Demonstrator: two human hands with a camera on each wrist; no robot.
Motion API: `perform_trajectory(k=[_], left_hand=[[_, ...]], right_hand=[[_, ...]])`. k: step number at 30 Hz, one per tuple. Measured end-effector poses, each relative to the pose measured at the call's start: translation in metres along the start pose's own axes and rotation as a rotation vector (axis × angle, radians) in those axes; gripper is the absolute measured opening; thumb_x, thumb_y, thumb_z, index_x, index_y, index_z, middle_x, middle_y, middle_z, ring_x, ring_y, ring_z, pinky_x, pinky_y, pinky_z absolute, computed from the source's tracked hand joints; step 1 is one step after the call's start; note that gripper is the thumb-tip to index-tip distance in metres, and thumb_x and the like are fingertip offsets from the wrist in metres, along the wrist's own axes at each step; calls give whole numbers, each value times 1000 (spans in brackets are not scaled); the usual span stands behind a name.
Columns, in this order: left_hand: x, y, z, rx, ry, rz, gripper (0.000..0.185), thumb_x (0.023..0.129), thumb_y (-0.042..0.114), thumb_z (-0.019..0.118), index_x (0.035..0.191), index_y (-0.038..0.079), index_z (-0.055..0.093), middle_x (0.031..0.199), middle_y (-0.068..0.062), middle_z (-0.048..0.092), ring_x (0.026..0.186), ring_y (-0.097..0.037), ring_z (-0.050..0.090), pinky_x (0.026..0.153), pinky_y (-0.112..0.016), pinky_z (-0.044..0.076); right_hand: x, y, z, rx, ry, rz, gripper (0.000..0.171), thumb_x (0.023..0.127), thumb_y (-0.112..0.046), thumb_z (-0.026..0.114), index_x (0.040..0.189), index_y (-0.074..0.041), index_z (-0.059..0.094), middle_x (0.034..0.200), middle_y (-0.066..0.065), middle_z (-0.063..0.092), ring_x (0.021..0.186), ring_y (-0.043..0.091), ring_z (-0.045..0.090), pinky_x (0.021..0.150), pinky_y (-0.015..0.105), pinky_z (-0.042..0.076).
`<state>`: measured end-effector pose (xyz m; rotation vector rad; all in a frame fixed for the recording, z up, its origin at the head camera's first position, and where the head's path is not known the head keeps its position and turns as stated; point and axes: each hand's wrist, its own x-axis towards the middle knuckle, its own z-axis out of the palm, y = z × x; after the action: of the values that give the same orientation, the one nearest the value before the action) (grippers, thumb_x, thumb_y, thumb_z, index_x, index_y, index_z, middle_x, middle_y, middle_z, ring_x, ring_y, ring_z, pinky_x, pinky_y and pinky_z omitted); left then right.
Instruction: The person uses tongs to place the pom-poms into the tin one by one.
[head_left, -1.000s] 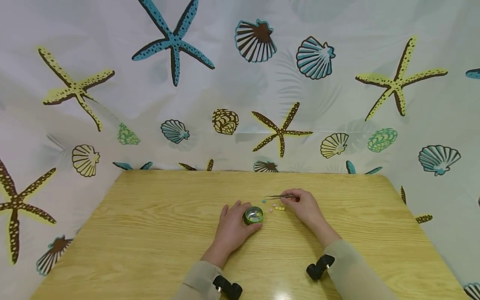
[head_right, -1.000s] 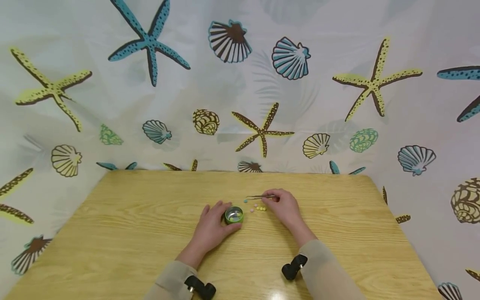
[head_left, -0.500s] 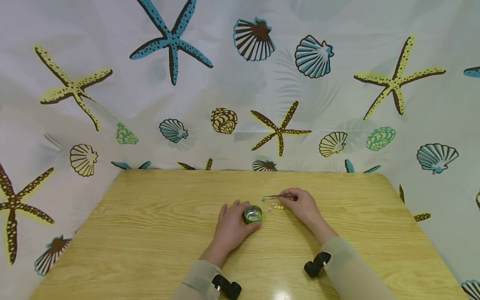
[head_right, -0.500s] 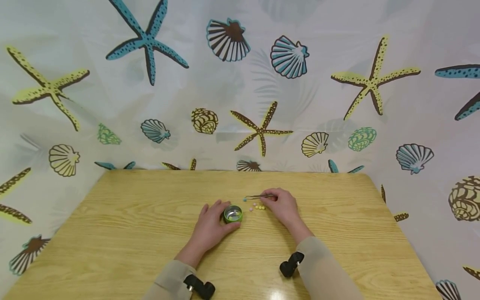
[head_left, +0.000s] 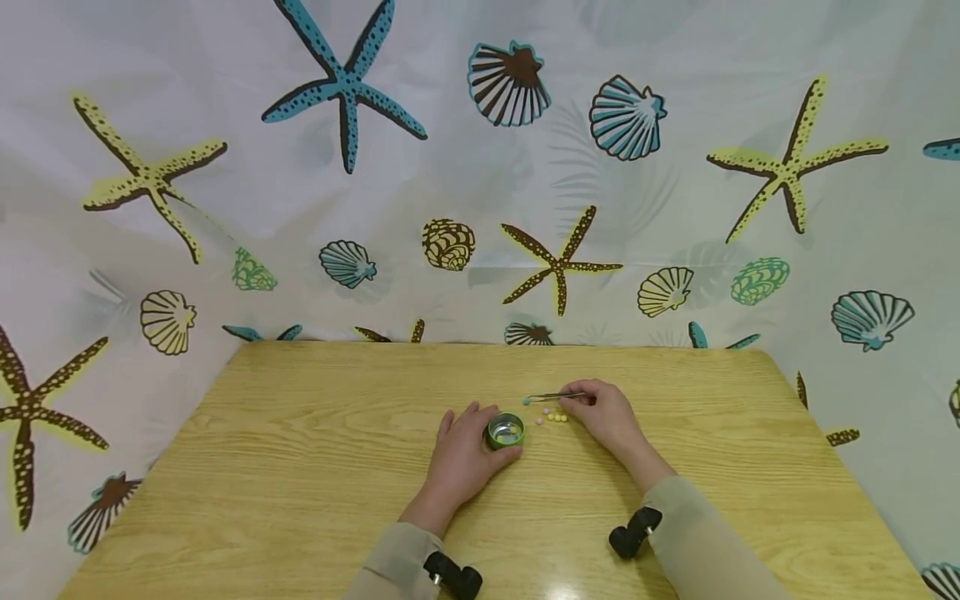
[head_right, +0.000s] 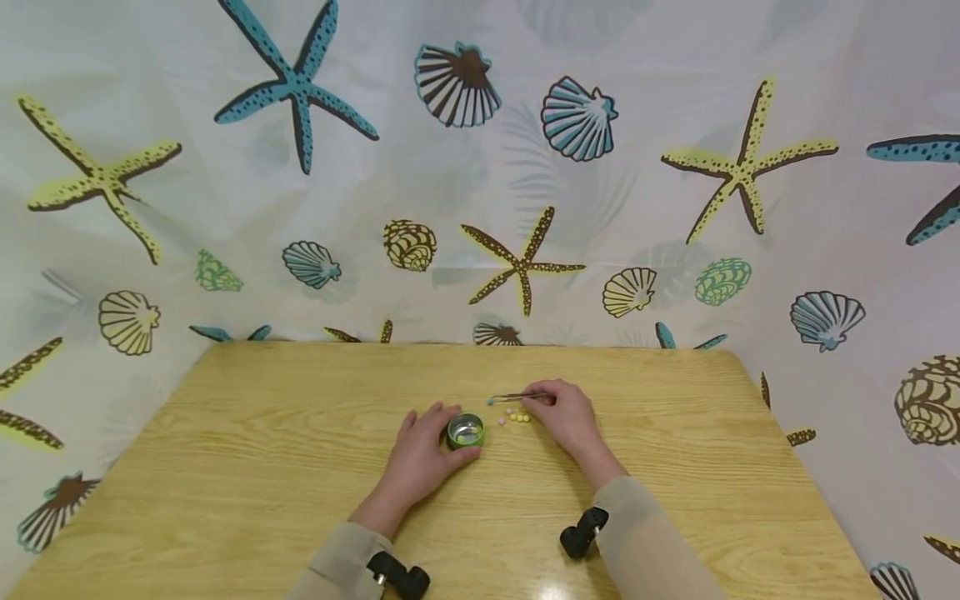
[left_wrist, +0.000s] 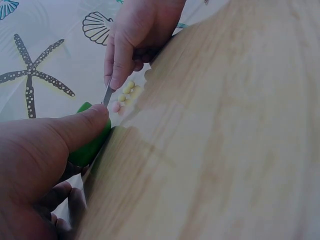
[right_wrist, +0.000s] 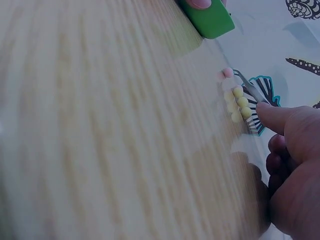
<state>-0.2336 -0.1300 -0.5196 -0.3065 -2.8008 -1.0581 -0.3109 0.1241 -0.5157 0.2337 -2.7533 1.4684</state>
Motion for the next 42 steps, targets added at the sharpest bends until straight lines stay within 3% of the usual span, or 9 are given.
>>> perform_trajectory(k=[23, 32, 42], left_hand=[[1, 2, 0, 5, 4, -1, 74, 95, 38, 91, 152, 0, 63, 154, -21, 63, 156, -42, 45, 134, -64, 14], [1, 1, 0, 1, 12, 11, 73, 95, 38, 91, 152, 0, 63, 153, -21, 64, 155, -43, 46, 133, -65, 14], [2, 1, 0, 12, 3, -2, 72, 94, 37, 92, 150, 0, 65, 151, -20, 65, 154, -43, 47, 133, -65, 14]], right_hand=[[-11, -8, -7, 63, 47, 2, 20, 106, -21, 79, 122, -11, 84, 94, 3, 64, 83, 21, 51, 73, 34, 42], [-22, -22, -11, 78, 38, -14, 18, 105, -21, 80, 120, -12, 84, 89, 2, 58, 82, 21, 49, 71, 34, 40], [-37, -35, -12, 97, -9, -54, 15, 104, -19, 80, 117, -12, 85, 90, 2, 62, 80, 20, 50, 69, 32, 42]])
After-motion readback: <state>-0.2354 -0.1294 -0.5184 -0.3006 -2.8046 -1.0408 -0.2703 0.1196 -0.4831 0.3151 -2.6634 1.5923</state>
